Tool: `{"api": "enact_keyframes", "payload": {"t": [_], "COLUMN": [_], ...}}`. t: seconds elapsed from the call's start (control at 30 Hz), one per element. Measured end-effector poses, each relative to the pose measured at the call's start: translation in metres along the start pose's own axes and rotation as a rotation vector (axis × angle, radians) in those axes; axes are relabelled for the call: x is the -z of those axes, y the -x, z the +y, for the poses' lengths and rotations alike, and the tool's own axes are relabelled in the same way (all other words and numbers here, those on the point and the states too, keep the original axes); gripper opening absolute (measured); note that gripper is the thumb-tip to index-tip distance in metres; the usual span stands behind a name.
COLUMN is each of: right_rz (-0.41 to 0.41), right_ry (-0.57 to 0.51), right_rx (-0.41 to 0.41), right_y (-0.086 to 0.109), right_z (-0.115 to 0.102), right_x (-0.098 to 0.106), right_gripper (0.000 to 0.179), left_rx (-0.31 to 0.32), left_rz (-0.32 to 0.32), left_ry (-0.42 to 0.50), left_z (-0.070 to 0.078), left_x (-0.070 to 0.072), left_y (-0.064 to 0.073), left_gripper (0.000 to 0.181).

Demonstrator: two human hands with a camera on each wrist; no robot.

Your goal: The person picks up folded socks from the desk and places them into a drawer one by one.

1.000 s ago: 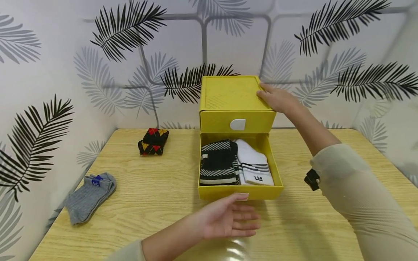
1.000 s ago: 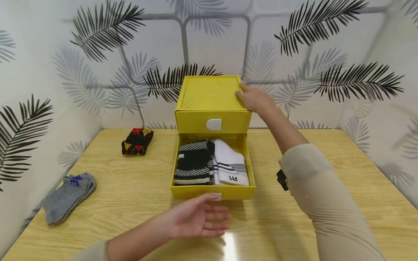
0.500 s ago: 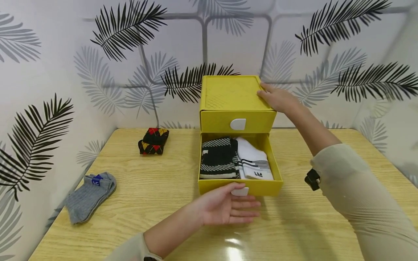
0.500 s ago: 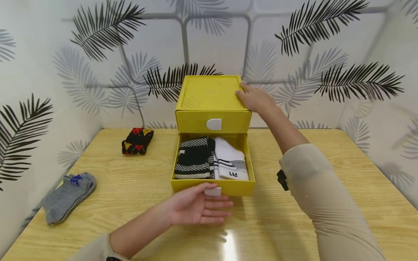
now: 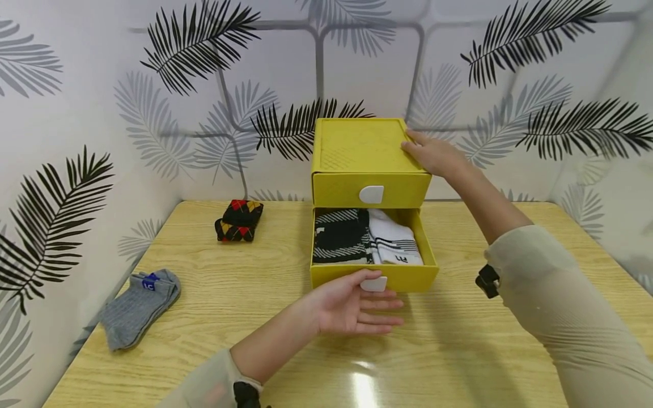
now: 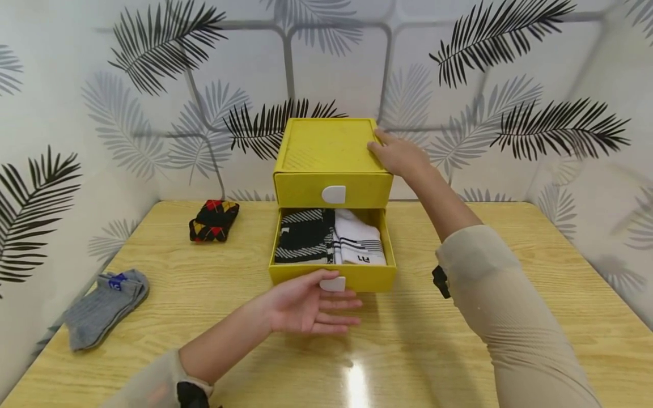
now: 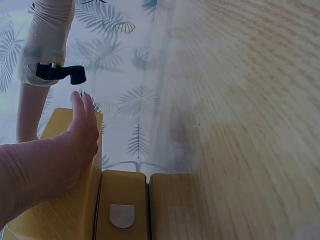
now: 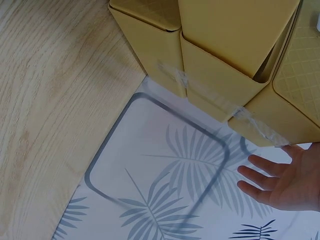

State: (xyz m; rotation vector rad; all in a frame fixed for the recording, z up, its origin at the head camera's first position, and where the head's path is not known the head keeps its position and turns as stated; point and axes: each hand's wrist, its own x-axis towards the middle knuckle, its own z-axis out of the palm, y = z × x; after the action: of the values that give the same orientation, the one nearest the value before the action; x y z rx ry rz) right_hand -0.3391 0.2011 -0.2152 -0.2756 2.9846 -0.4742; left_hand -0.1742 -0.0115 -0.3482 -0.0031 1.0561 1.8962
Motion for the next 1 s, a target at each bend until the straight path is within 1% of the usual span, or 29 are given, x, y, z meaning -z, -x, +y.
{"api": "enact_keyframes", "payload": {"t": [0.1,0.2,0.27,0.33,0.37,0.4,0.43,0.47,0.5,0.53,0.57,0.6,0.63,0.67,0.7,0.73,0.77,0.8,0.83,0.87,1.0], "right_rz": [0.000,0.001,0.002,0.003,0.001,0.001,0.001,0.001,0.003,0.005,0.008,0.012,0.014,0.017,0.018,0.019,0.022,0.024,0.023,0.023,0.012], "right_ry": [-0.003,-0.004,0.001,0.002,0.001,-0.002,-0.008,-0.012,-0.016,-0.019,-0.023,-0.023,-0.020,-0.018,-0.018,-0.014,-0.008,-0.006,-0.005,-0.005,-0.008], "right_rx": [-0.001,0.000,0.003,0.001,0.002,0.002,0.003,0.005,0.007,0.011,0.014,0.016,0.017,0.016,0.014,0.014,0.014,0.013,0.012,0.014,0.012], "right_y": [0.000,0.000,0.000,0.000,0.000,0.000,0.000,0.000,0.000,0.000,0.000,-0.001,-0.001,-0.001,-0.001,-0.002,-0.002,-0.002,-0.002,-0.002,-0.002], "right_z": [0.000,0.000,0.000,0.000,0.000,0.000,0.000,0.000,0.000,0.001,0.001,0.002,0.002,0.003,0.003,0.004,0.004,0.005,0.005,0.005,0.004], "right_x": [0.000,-0.001,-0.001,-0.001,-0.001,-0.001,-0.001,0.000,0.000,0.001,0.001,0.001,0.002,0.002,0.002,0.002,0.002,0.002,0.001,0.001,0.000], "right_gripper": [0.061,0.061,0.061,0.061,0.061,0.061,0.061,0.061,0.061,0.061,0.061,0.061,0.061,0.061,0.061,0.061,0.061,0.061,0.061,0.061,0.061], "left_rx": [-0.001,0.001,0.009,-0.014,-0.043,-0.088,-0.153,-0.233,-0.328,-0.423,-0.516,-0.590,-0.643,-0.669,-0.669,-0.655,-0.639,-0.606,-0.566,-0.518,-0.360], "left_rz": [0.000,-0.022,-0.061,-0.122,-0.158,-0.190,-0.205,-0.204,-0.180,-0.123,-0.045,0.068,0.196,0.325,0.442,0.530,0.591,0.626,0.636,0.633,0.587], "left_ry": [-0.042,-0.148,-0.244,-0.352,-0.400,-0.444,-0.497,-0.562,-0.656,-0.781,-0.936,-1.134,-1.353,-1.550,-1.717,-1.842,-1.936,-1.998,-2.023,-2.024,-2.003], "left_z": [-0.001,-0.004,-0.005,-0.002,0.001,0.005,0.011,0.018,0.025,0.033,0.040,0.048,0.054,0.059,0.064,0.067,0.069,0.071,0.072,0.073,0.074], "left_x": [0.002,0.003,0.001,-0.003,-0.007,-0.011,-0.015,-0.020,-0.024,-0.027,-0.030,-0.031,-0.031,-0.030,-0.028,-0.026,-0.023,-0.019,-0.016,-0.013,-0.006], "left_y": [-0.002,0.000,0.004,0.011,0.016,0.020,0.025,0.030,0.034,0.037,0.038,0.038,0.036,0.034,0.030,0.025,0.021,0.016,0.012,0.009,0.001], "left_gripper": [0.063,0.068,0.070,0.066,0.062,0.057,0.052,0.046,0.041,0.037,0.035,0.035,0.035,0.036,0.038,0.040,0.042,0.044,0.045,0.047,0.055]}}
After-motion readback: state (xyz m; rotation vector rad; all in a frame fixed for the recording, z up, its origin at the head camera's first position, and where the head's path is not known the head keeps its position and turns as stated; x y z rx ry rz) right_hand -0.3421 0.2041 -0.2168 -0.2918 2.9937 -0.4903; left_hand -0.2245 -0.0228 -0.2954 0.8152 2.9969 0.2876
